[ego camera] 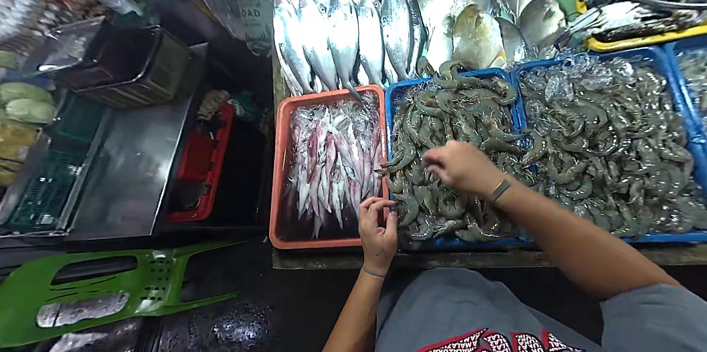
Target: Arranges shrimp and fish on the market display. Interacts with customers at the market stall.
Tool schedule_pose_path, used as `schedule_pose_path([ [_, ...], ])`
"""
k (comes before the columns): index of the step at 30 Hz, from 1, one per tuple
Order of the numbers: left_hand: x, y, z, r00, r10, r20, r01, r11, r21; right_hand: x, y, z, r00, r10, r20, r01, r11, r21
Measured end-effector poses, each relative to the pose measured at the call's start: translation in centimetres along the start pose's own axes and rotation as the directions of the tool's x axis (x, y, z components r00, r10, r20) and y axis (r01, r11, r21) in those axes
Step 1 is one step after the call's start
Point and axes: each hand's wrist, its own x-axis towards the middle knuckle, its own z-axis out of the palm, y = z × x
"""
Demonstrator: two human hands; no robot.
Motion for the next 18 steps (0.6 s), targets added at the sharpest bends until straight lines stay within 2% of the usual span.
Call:
schedule_pose_path([
  [2,-0.5,-0.6,-0.6,0.998,-0.048,-0.033,0.047,0.999,-0.028,0.3,1.3,-2.8,0.976,-0.072,-0.207,0.075,0.997,0.007],
  [3,-0.7,-0.9,-0.8,0.997,-0.069,-0.047,0.067,0.997,-0.041,0.4,1.8,-3.8,0.946,-0.117,-0.301,0.108,0.993,-0.045],
  [4,-1.0,-1.1,-1.0,0.995,-0.087,-0.057,0.084,0.995,-0.053,0.5,2.4,-4.4,0.935,-0.136,-0.328,0.103,0.988,-0.114],
  [6,-1.5,-1.6,-1.4,0.991,-0.113,-0.072,0.109,0.992,-0.069,0.3,3.2,-4.2,0.978,-0.065,-0.196,0.027,0.981,-0.191],
  [8,-1.9,-1.9,-1.9,0.989,-0.128,-0.08,0.122,0.99,-0.076,-0.3,3.5,-2.0,0.987,-0.058,-0.15,0.029,0.982,-0.188],
  [10,-2.5,-2.1,-2.0,0.986,-0.14,-0.087,0.132,0.988,-0.085,-1.1,3.0,0.7,0.978,-0.105,-0.179,0.082,0.988,-0.133],
  [13,-3.0,-2.2,-2.0,0.988,-0.136,-0.075,0.13,0.988,-0.079,-0.4,1.9,4.3,0.962,-0.235,-0.139,0.214,0.965,-0.149],
  [16,-2.4,-1.5,-1.9,0.991,-0.117,-0.058,0.114,0.992,-0.051,1.7,1.0,6.1,0.956,-0.29,0.042,0.289,0.907,-0.308],
  [18,-1.9,-0.8,-2.0,0.994,-0.088,-0.061,0.086,0.996,-0.029,3.0,1.4,6.2,0.946,-0.308,0.098,0.322,0.873,-0.367],
])
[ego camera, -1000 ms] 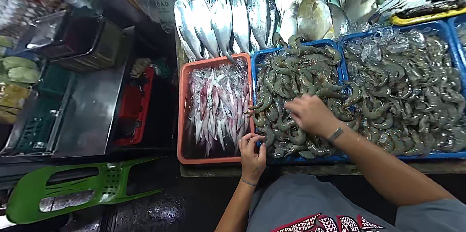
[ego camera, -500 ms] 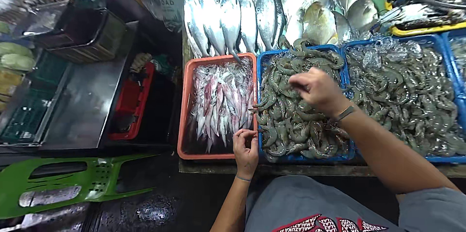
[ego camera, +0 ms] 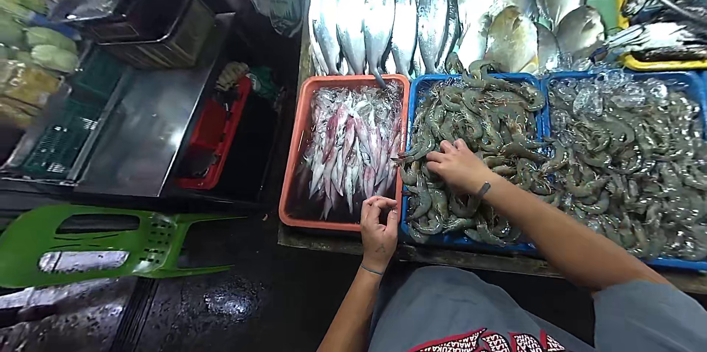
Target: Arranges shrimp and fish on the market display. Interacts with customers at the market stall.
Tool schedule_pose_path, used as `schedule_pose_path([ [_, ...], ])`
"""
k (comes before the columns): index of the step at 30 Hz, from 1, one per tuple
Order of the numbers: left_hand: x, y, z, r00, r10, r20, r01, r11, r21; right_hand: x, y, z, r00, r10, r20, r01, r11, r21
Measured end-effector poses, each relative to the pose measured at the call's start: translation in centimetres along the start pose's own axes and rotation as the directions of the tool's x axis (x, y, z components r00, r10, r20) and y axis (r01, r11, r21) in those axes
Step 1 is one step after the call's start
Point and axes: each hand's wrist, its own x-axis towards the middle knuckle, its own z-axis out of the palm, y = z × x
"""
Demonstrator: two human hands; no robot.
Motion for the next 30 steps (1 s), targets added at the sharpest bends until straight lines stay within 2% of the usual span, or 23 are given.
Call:
schedule_pose_path([
  [2,0.4,0.5,-0.2,0.999,0.049,0.005,-0.049,0.998,0.029,-0.1,1.1,-0.3,0.998,-0.05,-0.047,0.052,0.998,0.032],
  [4,0.4,0.7,-0.2,0.995,0.085,0.047,-0.089,0.991,0.102,-1.3,1.3,-0.7,0.996,-0.067,-0.051,0.074,0.983,0.168],
  [6,-0.1,0.9,0.4,0.98,0.056,0.191,-0.107,0.958,0.267,-2.6,0.8,-1.9,0.992,-0.071,0.104,0.037,0.954,0.297],
  [7,-0.3,1.1,0.9,0.955,0.021,0.296,-0.129,0.928,0.349,-3.1,0.9,-2.7,0.994,-0.057,0.094,0.021,0.94,0.341],
  [9,-0.5,1.4,2.3,0.888,-0.044,0.457,-0.191,0.87,0.455,-3.3,2.4,-4.0,0.995,0.079,-0.062,-0.053,0.934,0.353],
  [11,-0.4,1.8,3.4,0.86,-0.05,0.507,-0.244,0.832,0.497,-2.5,4.7,-4.7,0.934,0.339,-0.113,-0.29,0.904,0.315],
  [13,0.1,2.2,4.0,0.858,-0.052,0.511,-0.246,0.832,0.497,-0.6,6.8,-4.8,0.81,0.585,0.031,-0.564,0.764,0.315],
  [14,0.3,2.3,4.0,0.863,-0.052,0.503,-0.234,0.841,0.488,0.2,7.5,-4.4,0.768,0.633,0.093,-0.622,0.705,0.34],
  [17,1.4,2.1,3.7,0.906,0.003,0.423,-0.206,0.877,0.434,0.9,6.4,-4.7,0.752,0.646,0.132,-0.637,0.659,0.399],
  [20,2.6,1.5,3.1,0.941,0.037,0.335,-0.169,0.912,0.374,0.4,4.2,-5.9,0.789,0.608,0.089,-0.565,0.66,0.495],
  [22,4.1,1.4,3.2,0.946,0.061,0.318,-0.175,0.923,0.342,0.6,4.9,-6.1,0.81,0.585,0.029,-0.516,0.69,0.508],
  [25,9.2,2.4,4.9,0.929,0.162,0.332,-0.278,0.898,0.341,2.4,8.7,-6.0,0.835,0.543,-0.088,-0.48,0.798,0.365],
  [28,15.7,4.0,8.6,0.882,0.215,0.419,-0.395,0.822,0.41,4.1,12.6,-5.2,0.873,0.485,0.054,-0.486,0.857,0.171],
  [30,19.6,4.4,11.4,0.848,0.224,0.48,-0.465,0.748,0.473,4.2,14.1,-5.4,0.866,0.489,0.099,-0.499,0.856,0.136],
])
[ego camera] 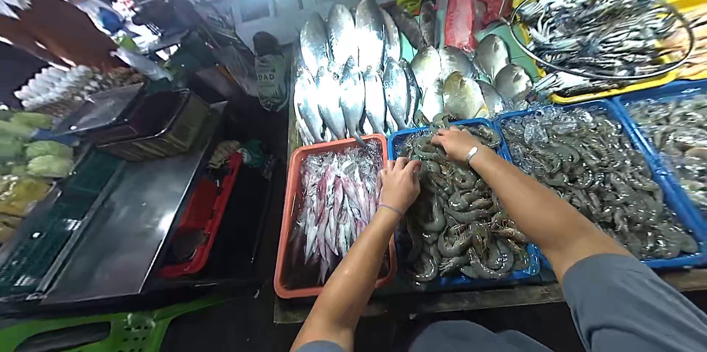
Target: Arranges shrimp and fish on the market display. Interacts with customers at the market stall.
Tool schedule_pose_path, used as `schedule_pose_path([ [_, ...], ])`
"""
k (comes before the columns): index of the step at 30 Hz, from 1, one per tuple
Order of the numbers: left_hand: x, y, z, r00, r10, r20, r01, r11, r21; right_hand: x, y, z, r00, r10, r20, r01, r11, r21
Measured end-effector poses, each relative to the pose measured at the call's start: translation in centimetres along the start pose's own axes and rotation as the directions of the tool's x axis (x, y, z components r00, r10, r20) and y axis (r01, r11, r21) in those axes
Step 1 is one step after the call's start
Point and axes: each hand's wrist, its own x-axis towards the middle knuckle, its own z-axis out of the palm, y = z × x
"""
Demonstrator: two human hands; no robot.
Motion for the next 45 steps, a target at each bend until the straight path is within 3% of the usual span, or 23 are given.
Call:
schedule_pose_path([
  [4,5.7,-0.2,1.6,0.984,0.046,0.173,-0.077,0.981,0.176,-3.0,0.8,-1.3,0.984,-0.071,-0.161,0.095,0.984,0.148],
  [6,6.7,-0.2,1.8,0.962,0.059,0.267,-0.115,0.973,0.198,-5.0,0.9,-1.4,0.984,-0.108,-0.138,0.142,0.955,0.261],
  [8,6.6,-0.1,1.3,0.936,0.087,0.34,-0.153,0.973,0.172,-5.3,2.0,-2.3,0.992,-0.091,-0.086,0.115,0.93,0.35],
  [10,5.9,0.1,0.6,0.915,0.129,0.382,-0.19,0.973,0.127,-3.5,3.4,-2.9,0.992,-0.001,-0.123,0.045,0.933,0.358],
  [12,4.8,0.2,-0.1,0.913,0.184,0.365,-0.216,0.975,0.05,-0.4,4.2,-2.9,0.98,0.059,-0.189,0.001,0.952,0.306],
  [14,3.9,-0.2,-0.8,0.934,0.21,0.288,-0.204,0.978,-0.05,3.3,4.4,-2.4,0.98,0.029,-0.199,0.012,0.979,0.201],
  [19,2.6,-2.3,-2.2,0.992,0.071,0.1,-0.045,0.968,-0.248,7.7,3.9,-2.5,0.99,-0.095,0.108,0.113,0.977,-0.178],
  [22,2.1,-4.4,-2.1,0.998,-0.023,0.059,0.04,0.952,-0.302,8.5,4.5,-2.8,0.993,-0.078,0.087,0.095,0.972,-0.216],
  [24,2.5,-5.0,-1.7,0.997,-0.045,0.056,0.061,0.943,-0.326,7.2,5.3,-3.0,1.0,-0.005,-0.013,0.003,0.992,-0.126],
  [27,4.4,-4.7,-1.3,0.995,-0.086,0.053,0.099,0.938,-0.333,3.5,4.8,-5.0,0.981,0.138,-0.138,-0.126,0.988,0.091],
  [30,7.5,-4.2,-0.5,0.998,-0.045,0.039,0.054,0.961,-0.273,0.1,2.6,-6.8,0.985,0.164,-0.047,-0.146,0.952,0.27],
  [32,10.2,-3.5,0.2,0.998,0.001,0.066,0.013,0.976,-0.215,-2.7,1.3,-6.2,0.989,0.147,-0.01,-0.14,0.959,0.246],
  [35,14.9,-2.3,0.8,0.993,0.062,0.102,-0.05,0.991,-0.122,-8.5,0.2,-1.9,0.974,0.112,-0.195,-0.066,0.972,0.224],
  [37,17.0,-1.5,1.5,0.983,0.117,0.141,-0.113,0.993,-0.034,-14.4,0.4,2.6,0.963,0.048,-0.264,0.027,0.961,0.276],
  [39,19.0,-1.0,2.3,0.963,0.162,0.215,-0.173,0.984,0.036,-21.8,0.5,7.0,0.95,0.08,-0.303,0.023,0.946,0.324],
  [41,20.5,-1.1,2.9,0.939,0.193,0.286,-0.224,0.971,0.08,-29.2,0.2,10.2,0.885,0.262,-0.385,-0.11,0.921,0.374],
  [45,22.2,-2.4,3.1,0.925,0.187,0.329,-0.241,0.962,0.129,-38.4,-0.1,12.4,0.628,0.593,-0.504,-0.345,0.793,0.503],
])
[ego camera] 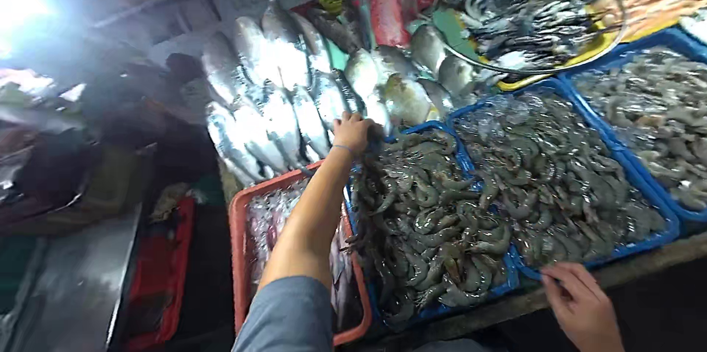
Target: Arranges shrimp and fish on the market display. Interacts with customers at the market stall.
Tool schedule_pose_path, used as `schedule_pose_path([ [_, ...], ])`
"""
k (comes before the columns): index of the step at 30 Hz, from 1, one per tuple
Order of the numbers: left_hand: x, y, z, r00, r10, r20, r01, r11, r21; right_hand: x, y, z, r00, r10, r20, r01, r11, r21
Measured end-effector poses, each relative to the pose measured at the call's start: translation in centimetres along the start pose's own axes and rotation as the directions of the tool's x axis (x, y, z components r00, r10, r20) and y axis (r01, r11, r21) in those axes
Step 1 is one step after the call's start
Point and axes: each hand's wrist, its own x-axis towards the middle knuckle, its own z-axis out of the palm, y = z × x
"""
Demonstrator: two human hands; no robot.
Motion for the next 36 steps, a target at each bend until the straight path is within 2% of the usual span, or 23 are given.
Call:
schedule_pose_path([
  [1,0.4,-0.3,0.0,1.0,0.015,0.003,-0.015,1.0,0.018,-0.7,0.5,-0.5,0.999,0.034,-0.029,-0.035,0.999,-0.02],
  [3,1.1,-0.6,0.1,0.998,0.064,0.013,-0.065,0.997,0.049,-0.6,0.9,-0.3,0.996,0.009,-0.092,-0.013,0.999,-0.035],
  [5,1.8,-0.5,0.0,0.992,0.103,0.066,-0.109,0.99,0.091,1.5,0.1,0.7,0.983,-0.095,-0.154,0.094,0.995,-0.014],
  [7,2.0,-0.3,0.3,0.987,0.119,0.107,-0.136,0.976,0.171,5.1,-1.8,1.5,0.972,-0.187,-0.14,0.194,0.98,0.039],
  [11,2.2,-0.1,1.0,0.99,0.096,0.101,-0.122,0.946,0.301,14.9,-6.4,4.1,0.947,-0.318,0.046,0.312,0.944,0.11],
  [14,2.2,-0.2,0.9,0.997,0.047,0.066,-0.065,0.945,0.32,22.9,-9.7,6.6,0.892,-0.286,0.35,0.274,0.958,0.085],
  [16,1.7,-0.1,0.1,1.0,-0.011,-0.01,0.013,0.977,0.215,27.5,-11.8,8.8,0.845,-0.275,0.458,0.279,0.958,0.061],
  [18,0.1,0.4,-1.2,0.988,-0.118,-0.095,0.119,0.993,0.004,31.2,-13.4,11.6,0.823,-0.276,0.497,0.305,0.952,0.023],
  [20,-2.3,0.8,-2.6,0.966,-0.226,-0.127,0.196,0.957,-0.213,33.9,-15.1,14.2,0.809,-0.208,0.549,0.28,0.959,-0.049],
  [22,-5.9,1.3,-3.4,0.939,-0.332,-0.085,0.274,0.875,-0.398,35.6,-16.0,17.2,0.745,-0.137,0.653,0.256,0.963,-0.089],
  [25,-11.4,0.7,-3.1,0.895,-0.445,0.027,0.372,0.712,-0.596,37.3,-16.1,20.4,0.647,-0.14,0.749,0.302,0.95,-0.084],
  [27,-14.5,-0.2,-2.3,0.866,-0.491,0.097,0.403,0.569,-0.716,37.7,-16.7,19.9,0.607,-0.144,0.782,0.367,0.923,-0.114],
  [29,-16.8,-0.3,-2.3,0.858,-0.506,0.094,0.38,0.5,-0.779,37.3,-17.7,17.8,0.626,-0.162,0.763,0.427,0.89,-0.162],
  [31,-17.8,0.3,-3.1,0.877,-0.481,-0.004,0.315,0.581,-0.751,36.8,-18.3,15.1,0.71,-0.265,0.652,0.455,0.88,-0.138],
  [32,-18.0,0.8,-3.4,0.9,-0.435,-0.03,0.289,0.648,-0.705,36.5,-18.4,14.2,0.729,-0.342,0.593,0.486,0.869,-0.095],
  [33,-18.0,1.4,-3.6,0.927,-0.374,-0.029,0.269,0.717,-0.643,35.9,-18.2,13.7,0.716,-0.414,0.562,0.524,0.851,-0.04],
  [36,-18.5,5.3,-3.2,0.967,-0.252,0.044,0.249,0.887,-0.388,32.9,-16.5,13.0,0.591,-0.506,0.628,0.565,0.815,0.126],
])
